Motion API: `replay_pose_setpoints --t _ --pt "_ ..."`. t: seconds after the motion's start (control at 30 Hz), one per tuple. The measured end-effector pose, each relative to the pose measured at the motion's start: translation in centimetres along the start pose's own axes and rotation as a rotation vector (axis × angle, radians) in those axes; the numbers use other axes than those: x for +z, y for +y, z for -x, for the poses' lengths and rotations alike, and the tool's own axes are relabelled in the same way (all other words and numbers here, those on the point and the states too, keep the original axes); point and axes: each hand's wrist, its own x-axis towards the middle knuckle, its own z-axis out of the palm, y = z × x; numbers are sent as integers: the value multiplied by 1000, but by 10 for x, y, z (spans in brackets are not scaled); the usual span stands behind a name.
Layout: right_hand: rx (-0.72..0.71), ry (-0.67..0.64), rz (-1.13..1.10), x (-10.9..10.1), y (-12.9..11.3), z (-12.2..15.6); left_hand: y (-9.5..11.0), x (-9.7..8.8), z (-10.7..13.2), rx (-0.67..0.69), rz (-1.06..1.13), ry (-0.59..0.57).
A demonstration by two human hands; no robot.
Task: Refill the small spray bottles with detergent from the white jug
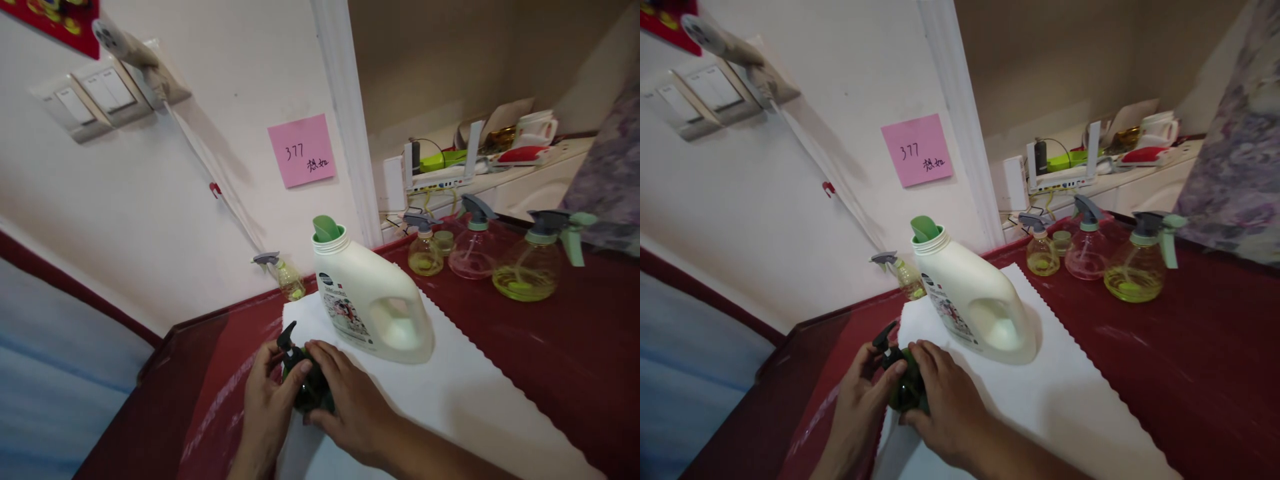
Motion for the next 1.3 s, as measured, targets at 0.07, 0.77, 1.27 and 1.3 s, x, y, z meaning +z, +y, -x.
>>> replay_pose_setpoints --t 0.07,0.77,1.27,1.3 --pt "0 -7 8 0 1 0 -4 -1 2 15 19 -31" --pt "1 -19 13 -2 -1 -2 -8 -8 2 66 -54 -74" --pt "-6 -6 16 -2 0 -1 -10 -10 3 46 35 -50" --pt "-6 -9 18 -1 0 -1 -12 -10 3 40 30 -45"
